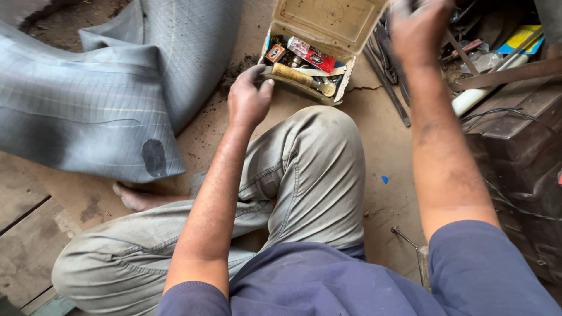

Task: The person uses a red power drill with a grinding attachment to abrade a specific area on a large grey tire. They repeatedly grind the surface, pause to inspect the texture with their fingers, and continue the process. The person also opens a plastic toolbox to retrieve small metal parts.

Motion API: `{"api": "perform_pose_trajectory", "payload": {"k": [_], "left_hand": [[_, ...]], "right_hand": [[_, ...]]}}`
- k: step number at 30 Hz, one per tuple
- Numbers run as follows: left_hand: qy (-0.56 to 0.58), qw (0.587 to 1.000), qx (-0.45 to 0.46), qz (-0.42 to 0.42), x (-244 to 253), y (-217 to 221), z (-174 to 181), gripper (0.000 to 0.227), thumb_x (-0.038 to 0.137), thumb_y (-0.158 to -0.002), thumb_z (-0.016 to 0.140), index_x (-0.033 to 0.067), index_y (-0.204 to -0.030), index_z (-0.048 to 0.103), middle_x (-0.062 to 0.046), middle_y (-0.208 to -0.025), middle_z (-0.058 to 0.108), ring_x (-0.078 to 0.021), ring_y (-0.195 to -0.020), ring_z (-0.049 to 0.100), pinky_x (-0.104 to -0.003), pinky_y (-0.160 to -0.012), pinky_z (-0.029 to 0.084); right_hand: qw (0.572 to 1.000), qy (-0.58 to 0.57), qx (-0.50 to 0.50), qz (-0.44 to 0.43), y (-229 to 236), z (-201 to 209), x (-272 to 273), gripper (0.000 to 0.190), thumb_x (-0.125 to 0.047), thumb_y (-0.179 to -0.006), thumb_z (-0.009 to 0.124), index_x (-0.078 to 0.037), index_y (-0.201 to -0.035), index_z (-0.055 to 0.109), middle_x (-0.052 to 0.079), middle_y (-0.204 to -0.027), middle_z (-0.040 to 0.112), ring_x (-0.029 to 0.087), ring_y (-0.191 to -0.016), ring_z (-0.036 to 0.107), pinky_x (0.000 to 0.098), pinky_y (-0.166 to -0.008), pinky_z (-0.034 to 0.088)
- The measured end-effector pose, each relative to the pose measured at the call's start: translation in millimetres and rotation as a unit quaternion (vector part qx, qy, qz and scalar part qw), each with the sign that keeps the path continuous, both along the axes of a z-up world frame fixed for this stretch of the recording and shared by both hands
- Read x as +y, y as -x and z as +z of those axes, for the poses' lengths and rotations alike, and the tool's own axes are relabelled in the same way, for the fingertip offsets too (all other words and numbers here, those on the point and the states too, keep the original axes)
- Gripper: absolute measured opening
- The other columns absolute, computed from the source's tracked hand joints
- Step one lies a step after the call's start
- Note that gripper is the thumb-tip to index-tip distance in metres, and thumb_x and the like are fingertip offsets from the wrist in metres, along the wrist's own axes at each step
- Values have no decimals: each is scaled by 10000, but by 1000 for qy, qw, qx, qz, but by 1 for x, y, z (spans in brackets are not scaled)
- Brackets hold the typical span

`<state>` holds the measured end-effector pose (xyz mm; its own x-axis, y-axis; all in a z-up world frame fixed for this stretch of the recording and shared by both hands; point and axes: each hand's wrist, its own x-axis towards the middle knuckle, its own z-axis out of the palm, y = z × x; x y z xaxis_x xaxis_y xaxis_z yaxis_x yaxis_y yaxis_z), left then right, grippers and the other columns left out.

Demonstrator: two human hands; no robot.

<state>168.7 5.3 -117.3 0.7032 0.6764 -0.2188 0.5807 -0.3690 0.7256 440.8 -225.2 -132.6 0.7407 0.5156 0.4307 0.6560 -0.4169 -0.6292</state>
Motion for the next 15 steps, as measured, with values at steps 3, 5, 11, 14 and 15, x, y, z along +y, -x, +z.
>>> {"api": "perform_pose_trajectory", "payload": {"k": [3,5,11,14,15], "left_hand": [[-103,989,-34,-99,-9,-9,-5,380,180,-852,748,121,-1226,720,-69,-1222,688,-267,-1134,636,-384,-1008,495],[-143,978,-26,-147,-11,-10,-7,379,162,-844,750,117,-1219,720,-66,-1240,669,-279,-1149,601,-391,-1014,477],[-132,978,11,-164,-7,6,-10,271,157,-912,720,144,-1182,732,-17,-1251,672,-255,-1144,606,-372,-1017,507],[-149,974,-15,-170,-6,19,-15,290,135,-904,713,150,-1192,735,-4,-1262,667,-247,-1148,608,-366,-1018,512],[-154,973,-20,-172,-6,21,-16,308,123,-898,707,149,-1203,732,-4,-1274,661,-244,-1143,606,-367,-1008,509]], "right_hand": [[994,-3,56,92,35,1,8,155,-1,-969,716,-41,-1115,750,132,-1077,756,275,-1013,723,380,-908,578],[984,47,144,92,54,-5,19,183,-63,-957,727,-79,-1138,755,119,-1109,764,253,-1033,731,367,-921,580],[954,208,187,108,78,-24,50,233,-198,-933,784,-139,-1157,769,113,-1134,756,269,-1027,711,414,-935,550],[923,288,218,131,89,-23,67,306,-268,-880,822,-171,-1162,758,87,-1123,753,265,-1020,704,424,-934,529],[900,331,247,137,91,-22,74,358,-310,-828,848,-186,-1149,750,64,-1114,750,252,-1014,697,425,-923,518]]}}
